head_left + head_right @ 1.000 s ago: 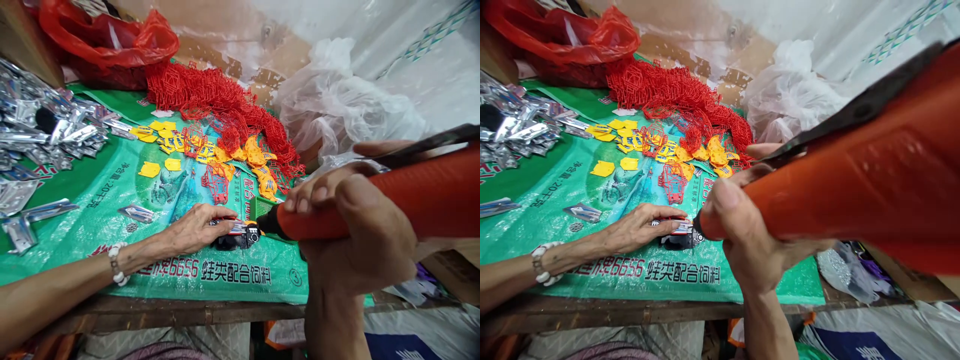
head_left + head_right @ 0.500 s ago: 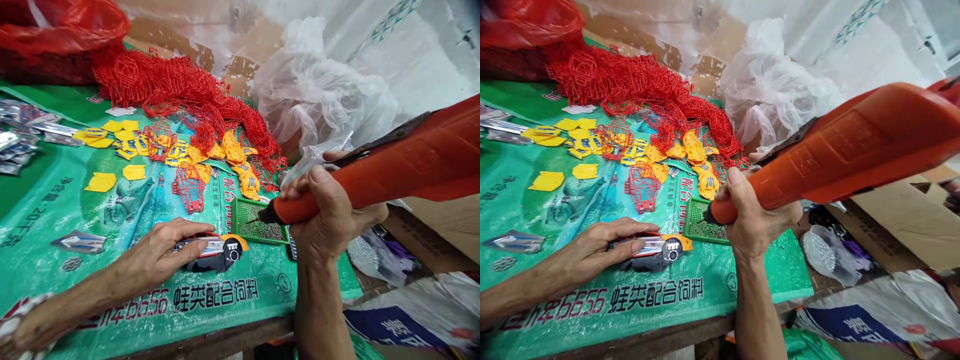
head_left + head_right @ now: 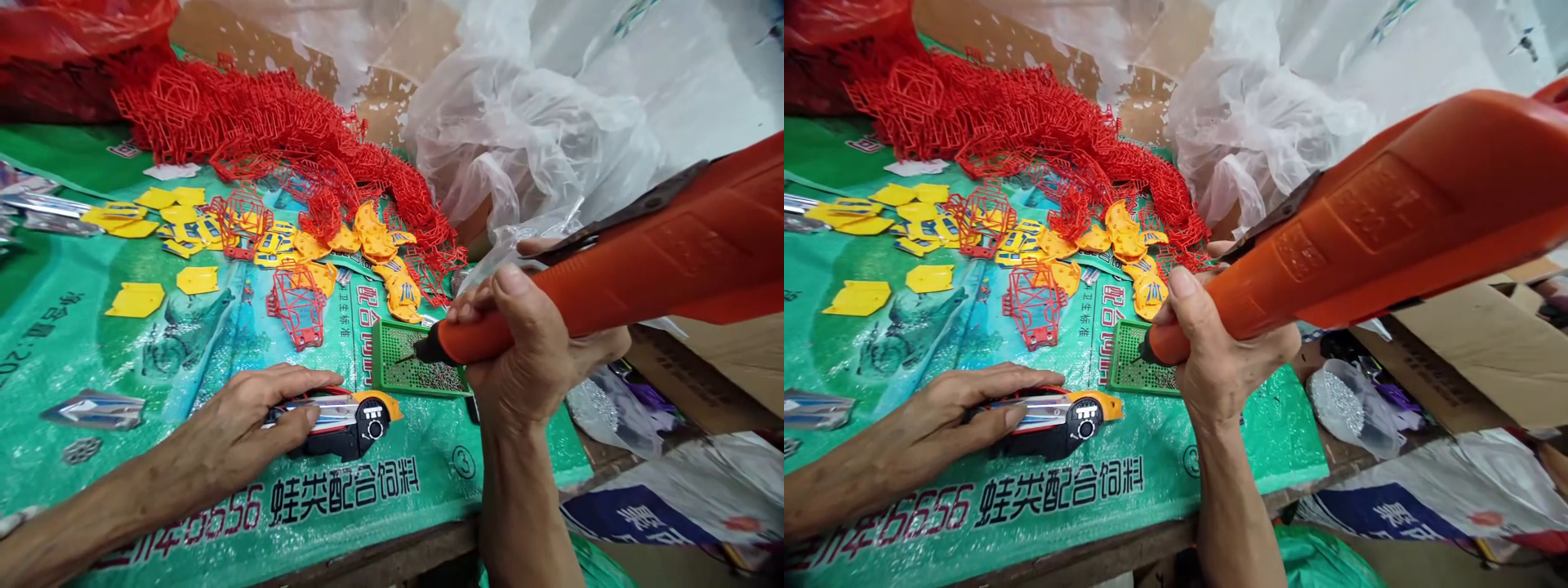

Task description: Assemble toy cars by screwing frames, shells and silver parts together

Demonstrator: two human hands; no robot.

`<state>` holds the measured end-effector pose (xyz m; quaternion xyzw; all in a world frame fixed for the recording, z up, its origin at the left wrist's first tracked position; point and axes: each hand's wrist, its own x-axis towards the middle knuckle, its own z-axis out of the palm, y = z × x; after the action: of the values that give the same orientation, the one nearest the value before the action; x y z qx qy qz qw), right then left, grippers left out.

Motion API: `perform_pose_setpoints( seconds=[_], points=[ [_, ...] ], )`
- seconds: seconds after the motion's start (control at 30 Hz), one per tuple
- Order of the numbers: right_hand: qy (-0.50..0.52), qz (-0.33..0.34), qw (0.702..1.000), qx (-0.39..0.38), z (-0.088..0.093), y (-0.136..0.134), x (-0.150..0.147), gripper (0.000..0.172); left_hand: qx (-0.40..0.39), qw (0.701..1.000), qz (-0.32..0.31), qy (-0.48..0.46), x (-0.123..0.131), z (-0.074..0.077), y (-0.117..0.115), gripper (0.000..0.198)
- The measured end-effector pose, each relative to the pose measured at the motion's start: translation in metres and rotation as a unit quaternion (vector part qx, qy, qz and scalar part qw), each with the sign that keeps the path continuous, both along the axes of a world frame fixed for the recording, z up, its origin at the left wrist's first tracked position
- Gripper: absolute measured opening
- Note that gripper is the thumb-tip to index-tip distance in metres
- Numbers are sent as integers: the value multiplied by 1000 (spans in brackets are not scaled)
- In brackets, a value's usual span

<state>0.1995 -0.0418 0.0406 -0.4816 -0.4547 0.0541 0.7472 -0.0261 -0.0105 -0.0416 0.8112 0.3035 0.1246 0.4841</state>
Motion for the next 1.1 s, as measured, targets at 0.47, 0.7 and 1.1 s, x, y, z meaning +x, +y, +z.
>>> perform_pose_setpoints(
  seconds=[0.47,0.7,1.1],
  points=[
    [8,11,1000,-16,-2,-1,2,21,-29,996,81,-22,4,4,-16,44],
    [-3,-6,1000,-24,-2,-2,-2,18,-27,1000,13,-9,3,22,-9,37],
    [-1,-39,999,5,4,2,-3,21,157,968,-10,-196,4,1,-10,21]
  ],
)
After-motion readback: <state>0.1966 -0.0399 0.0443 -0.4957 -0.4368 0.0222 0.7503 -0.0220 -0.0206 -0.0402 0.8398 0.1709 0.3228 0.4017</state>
